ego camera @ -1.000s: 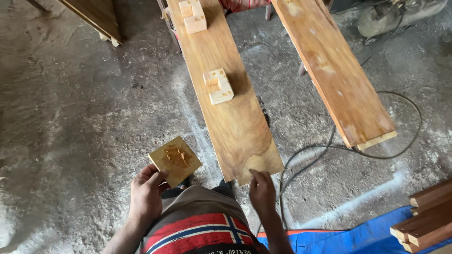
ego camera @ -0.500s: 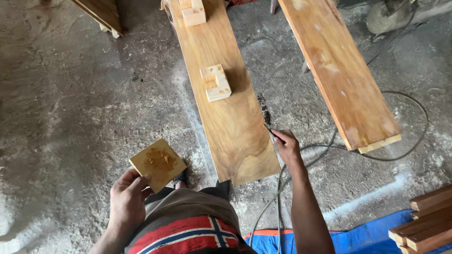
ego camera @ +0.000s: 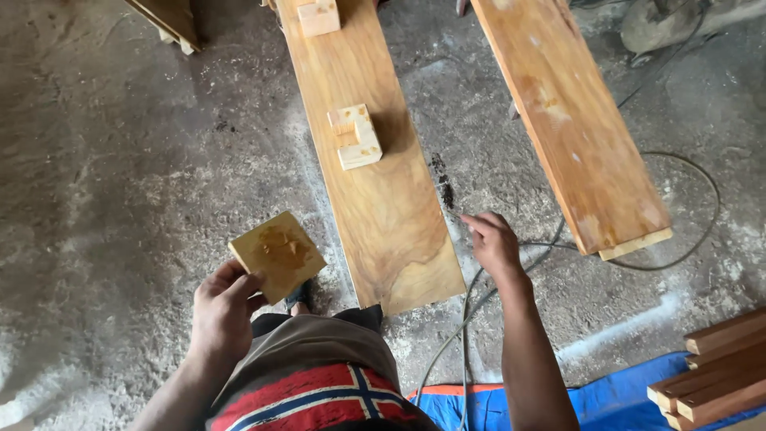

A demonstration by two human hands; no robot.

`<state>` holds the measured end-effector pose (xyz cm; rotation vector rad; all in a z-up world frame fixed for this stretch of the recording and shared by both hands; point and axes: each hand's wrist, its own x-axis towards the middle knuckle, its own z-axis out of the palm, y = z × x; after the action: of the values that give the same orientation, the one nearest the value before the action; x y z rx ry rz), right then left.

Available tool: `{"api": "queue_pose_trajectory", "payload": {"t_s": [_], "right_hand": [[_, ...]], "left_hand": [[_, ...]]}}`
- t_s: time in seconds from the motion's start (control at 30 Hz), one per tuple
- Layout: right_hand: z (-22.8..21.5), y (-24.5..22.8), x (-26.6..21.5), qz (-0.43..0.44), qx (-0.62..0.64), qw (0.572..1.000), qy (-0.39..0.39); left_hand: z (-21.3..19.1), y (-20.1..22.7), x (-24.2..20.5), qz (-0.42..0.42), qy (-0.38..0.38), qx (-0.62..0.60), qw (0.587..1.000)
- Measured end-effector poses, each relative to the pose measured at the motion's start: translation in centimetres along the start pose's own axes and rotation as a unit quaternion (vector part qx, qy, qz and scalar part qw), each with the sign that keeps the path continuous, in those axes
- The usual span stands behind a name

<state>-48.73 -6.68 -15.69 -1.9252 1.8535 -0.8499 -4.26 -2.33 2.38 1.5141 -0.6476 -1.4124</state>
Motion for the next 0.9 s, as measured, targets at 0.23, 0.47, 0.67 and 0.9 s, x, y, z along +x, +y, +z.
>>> {"api": "queue_pose_trajectory", "payload": {"t_s": [0.23,0.47,0.67,0.9], "right_hand": [[-1.3,-1.0,2.8,-0.082,-0.065,0.993,-0.053],[-1.7,-0.7,2.3,-0.057,-0.04,0.992,-0.108],[-3.5,-2.4,3.5,0.036,-0.041,0.984,-0.172],[-2.5,-2.7,3.3,0.045,-0.065,0.987,-0.142]], "left_hand": [[3.1,0.5,-0.3,0.01,-0.07,-0.005,0.998],[2.1,0.3,-0.3,-0.014,-0.034,-0.015,0.999],[1.7,0.4,-0.1,-0.004,-0.039,-0.017,0.999],[1.4,-0.4,0.0,-0.003,-0.05,-0.008,0.999]]}}
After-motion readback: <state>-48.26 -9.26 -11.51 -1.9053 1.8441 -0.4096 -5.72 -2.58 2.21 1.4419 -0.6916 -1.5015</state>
